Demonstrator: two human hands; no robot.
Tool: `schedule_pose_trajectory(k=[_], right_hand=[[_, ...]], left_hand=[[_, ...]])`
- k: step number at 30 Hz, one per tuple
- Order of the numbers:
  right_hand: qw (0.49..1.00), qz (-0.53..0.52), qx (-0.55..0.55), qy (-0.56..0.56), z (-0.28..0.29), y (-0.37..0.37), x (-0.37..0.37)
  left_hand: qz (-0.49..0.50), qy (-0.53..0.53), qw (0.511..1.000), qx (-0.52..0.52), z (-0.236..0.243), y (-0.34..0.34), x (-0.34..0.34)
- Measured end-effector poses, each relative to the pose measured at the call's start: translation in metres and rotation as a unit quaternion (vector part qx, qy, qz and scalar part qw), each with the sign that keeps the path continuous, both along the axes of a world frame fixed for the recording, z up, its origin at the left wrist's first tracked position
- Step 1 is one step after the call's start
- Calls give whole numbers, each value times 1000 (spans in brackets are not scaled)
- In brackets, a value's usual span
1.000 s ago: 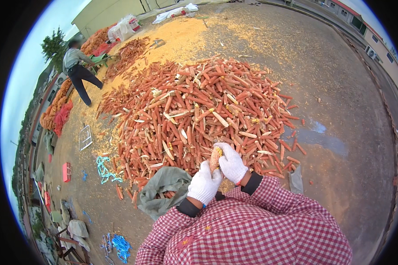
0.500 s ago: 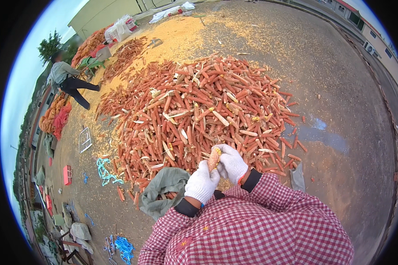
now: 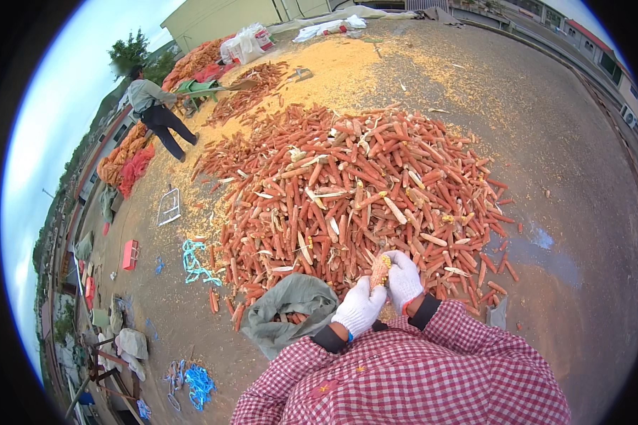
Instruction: The person sits on the ground and shucks corn cobs by hand, removing kernels and husks. Shucked cobs are placed into a green sack, and loose kernels accumulate on the ground.
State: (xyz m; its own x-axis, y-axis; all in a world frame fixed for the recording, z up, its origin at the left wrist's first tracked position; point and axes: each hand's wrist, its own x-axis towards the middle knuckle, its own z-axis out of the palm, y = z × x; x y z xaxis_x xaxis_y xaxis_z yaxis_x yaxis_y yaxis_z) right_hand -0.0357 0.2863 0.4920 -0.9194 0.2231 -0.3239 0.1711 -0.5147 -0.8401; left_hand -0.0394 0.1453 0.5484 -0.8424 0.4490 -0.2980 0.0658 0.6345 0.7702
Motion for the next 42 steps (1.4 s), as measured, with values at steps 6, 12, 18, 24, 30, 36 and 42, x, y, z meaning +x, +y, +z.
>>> schedule_pose_trajectory(k=[6, 12, 18, 24, 30, 36, 42], right_hand=[[989, 25, -146, -16, 43, 8, -1], [968, 24, 239, 69, 18, 3, -7], [981, -73, 166, 73, 2, -10, -21], [993, -113, 5, -13, 0, -11, -40], [980, -22, -189, -59, 30, -5, -27], [998, 17, -64, 12, 26, -11, -21], [993, -81, -69, -54, -17, -2, -36]], left_hand=[[26, 43, 999, -21, 1, 0, -2], [0, 128, 980, -152, 21, 9, 3], [10, 159, 975, -154, 15, 13, 2], [7, 225, 962, -152, 3, 10, 4], [53, 130, 987, -78, -6, 2, -8], [70, 77, 992, -67, -8, 6, -5], [63, 67, 996, -4, -13, 17, 3]])
